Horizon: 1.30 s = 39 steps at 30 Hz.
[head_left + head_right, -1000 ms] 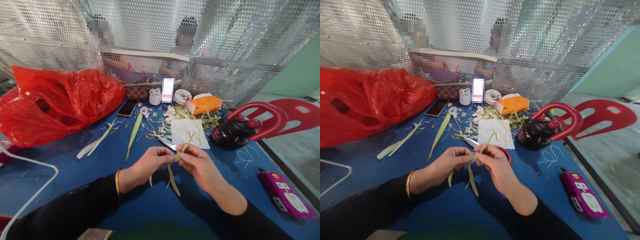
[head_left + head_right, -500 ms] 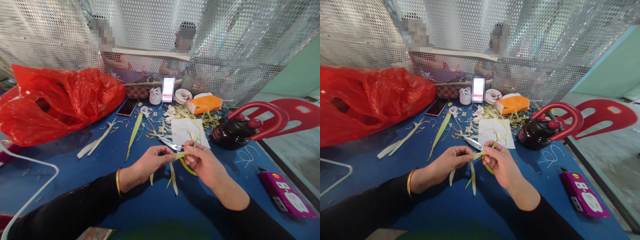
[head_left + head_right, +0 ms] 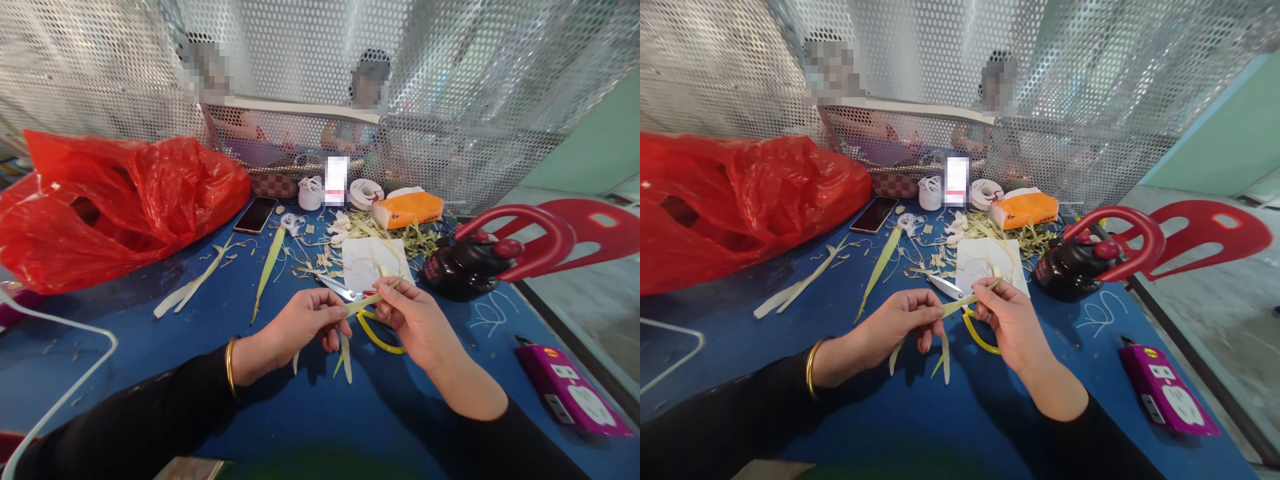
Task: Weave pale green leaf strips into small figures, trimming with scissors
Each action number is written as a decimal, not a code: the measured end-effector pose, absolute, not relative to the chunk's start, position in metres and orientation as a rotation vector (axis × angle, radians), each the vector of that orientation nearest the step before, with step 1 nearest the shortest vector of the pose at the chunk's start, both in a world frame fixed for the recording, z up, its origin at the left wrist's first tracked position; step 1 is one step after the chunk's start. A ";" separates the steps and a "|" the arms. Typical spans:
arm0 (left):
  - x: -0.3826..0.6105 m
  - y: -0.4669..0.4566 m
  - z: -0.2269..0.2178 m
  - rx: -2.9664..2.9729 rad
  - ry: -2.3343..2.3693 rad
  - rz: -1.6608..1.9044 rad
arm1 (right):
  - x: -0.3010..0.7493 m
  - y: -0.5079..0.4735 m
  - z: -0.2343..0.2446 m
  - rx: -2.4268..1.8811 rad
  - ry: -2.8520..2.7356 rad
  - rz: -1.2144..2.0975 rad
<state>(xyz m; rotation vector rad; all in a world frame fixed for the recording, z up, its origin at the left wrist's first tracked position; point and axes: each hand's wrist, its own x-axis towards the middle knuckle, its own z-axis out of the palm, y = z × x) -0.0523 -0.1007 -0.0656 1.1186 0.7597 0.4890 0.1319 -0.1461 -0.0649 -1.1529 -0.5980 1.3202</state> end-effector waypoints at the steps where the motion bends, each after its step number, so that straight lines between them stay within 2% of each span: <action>1: -0.052 -0.101 -0.065 1.115 0.769 0.497 | 0.132 -0.146 -0.065 -1.185 -0.626 1.301; 9: -0.052 -0.103 -0.061 1.206 0.798 0.531 | 0.134 -0.147 -0.064 -1.440 -0.910 1.000; 15: -0.053 -0.103 -0.059 1.172 0.820 0.501 | 0.144 -0.143 -0.065 -1.358 -0.894 1.022; 27: -0.053 -0.101 -0.063 1.045 0.869 0.518 | 0.163 -0.141 -0.051 -1.162 -0.712 0.495; 29: -0.052 -0.102 -0.064 1.016 0.857 0.546 | 0.153 -0.145 -0.055 -1.263 -0.864 0.606; 31: -0.052 -0.103 -0.063 1.008 0.828 0.560 | 0.139 -0.151 -0.061 -1.382 -1.046 0.892; 34: -0.050 -0.106 -0.063 1.039 0.784 0.555 | 0.118 -0.156 -0.072 -1.334 -1.102 1.244; 39: -0.046 -0.112 -0.063 1.142 0.823 0.569 | 0.103 -0.161 -0.081 -1.262 -0.934 1.374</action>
